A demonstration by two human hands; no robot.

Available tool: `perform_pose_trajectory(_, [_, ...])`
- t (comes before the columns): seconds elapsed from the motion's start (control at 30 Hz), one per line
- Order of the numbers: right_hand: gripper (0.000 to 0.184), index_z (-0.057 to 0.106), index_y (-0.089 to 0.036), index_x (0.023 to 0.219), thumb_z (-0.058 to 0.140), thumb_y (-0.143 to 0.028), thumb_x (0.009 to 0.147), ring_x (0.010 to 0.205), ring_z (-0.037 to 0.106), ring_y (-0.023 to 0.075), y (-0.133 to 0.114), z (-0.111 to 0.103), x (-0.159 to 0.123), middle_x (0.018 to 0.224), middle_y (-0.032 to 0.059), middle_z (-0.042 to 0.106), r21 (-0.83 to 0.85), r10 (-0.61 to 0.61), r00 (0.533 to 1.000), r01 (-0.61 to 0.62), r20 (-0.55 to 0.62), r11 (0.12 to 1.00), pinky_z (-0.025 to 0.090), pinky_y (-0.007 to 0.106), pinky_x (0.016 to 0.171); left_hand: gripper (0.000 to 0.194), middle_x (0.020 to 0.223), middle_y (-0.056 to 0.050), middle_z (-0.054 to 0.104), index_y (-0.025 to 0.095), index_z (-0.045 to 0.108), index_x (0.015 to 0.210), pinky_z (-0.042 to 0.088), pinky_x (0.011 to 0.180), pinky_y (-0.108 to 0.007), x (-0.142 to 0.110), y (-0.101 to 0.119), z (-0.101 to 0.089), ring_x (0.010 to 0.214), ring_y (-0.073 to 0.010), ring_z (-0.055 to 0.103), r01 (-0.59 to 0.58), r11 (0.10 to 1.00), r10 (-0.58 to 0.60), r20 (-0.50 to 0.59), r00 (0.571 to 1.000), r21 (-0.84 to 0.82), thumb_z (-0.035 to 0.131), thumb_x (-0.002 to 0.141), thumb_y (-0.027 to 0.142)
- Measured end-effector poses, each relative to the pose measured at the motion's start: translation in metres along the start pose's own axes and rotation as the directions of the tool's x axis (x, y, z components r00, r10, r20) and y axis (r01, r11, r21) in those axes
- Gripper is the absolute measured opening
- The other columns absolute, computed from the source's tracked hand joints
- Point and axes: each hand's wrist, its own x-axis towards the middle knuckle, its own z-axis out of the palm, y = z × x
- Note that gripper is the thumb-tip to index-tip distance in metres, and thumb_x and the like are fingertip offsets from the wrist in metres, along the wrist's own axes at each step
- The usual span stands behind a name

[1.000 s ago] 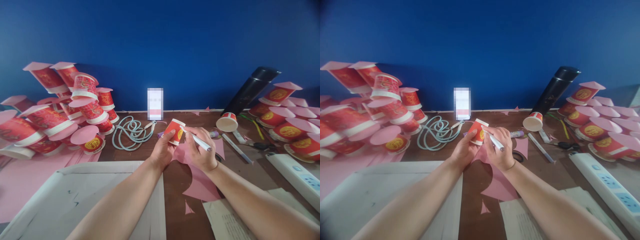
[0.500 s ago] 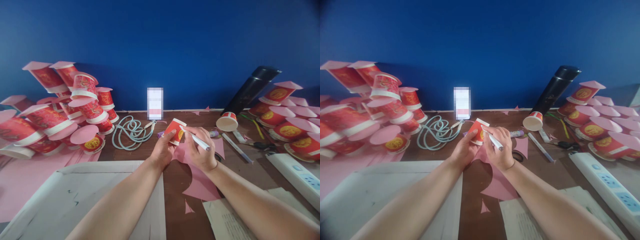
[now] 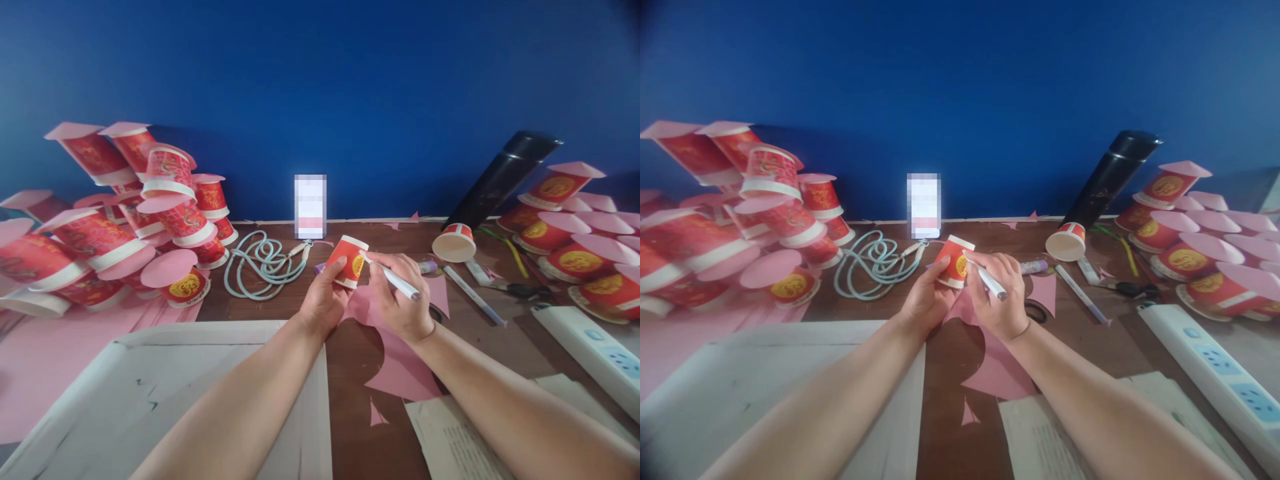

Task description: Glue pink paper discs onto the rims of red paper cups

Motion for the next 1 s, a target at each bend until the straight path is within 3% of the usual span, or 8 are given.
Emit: perform_pose_trajectory(1.0, [0.014, 0.063, -0.020, 0.098, 0.057, -0.016, 0.085, 0.079, 0.063, 0.0178, -0.0052, 0.0017, -0.0042, 0.089, 0.0036, 0.072, 0.007, -0.068, 0.997, 0.068, 0.020, 0.998, 0.047, 0.038, 0.088, 0.011, 0.085, -0.007, 0.070, 0.011, 0.066, 0.084, 0.049, 0.088, -0.027, -0.0001, 0.0025, 0.0015, 0.083, -0.0151, 0.066, -0.031, 0.999, 0.029, -0.060, 0.998, -0.032, 0.070, 0.074, 0.016])
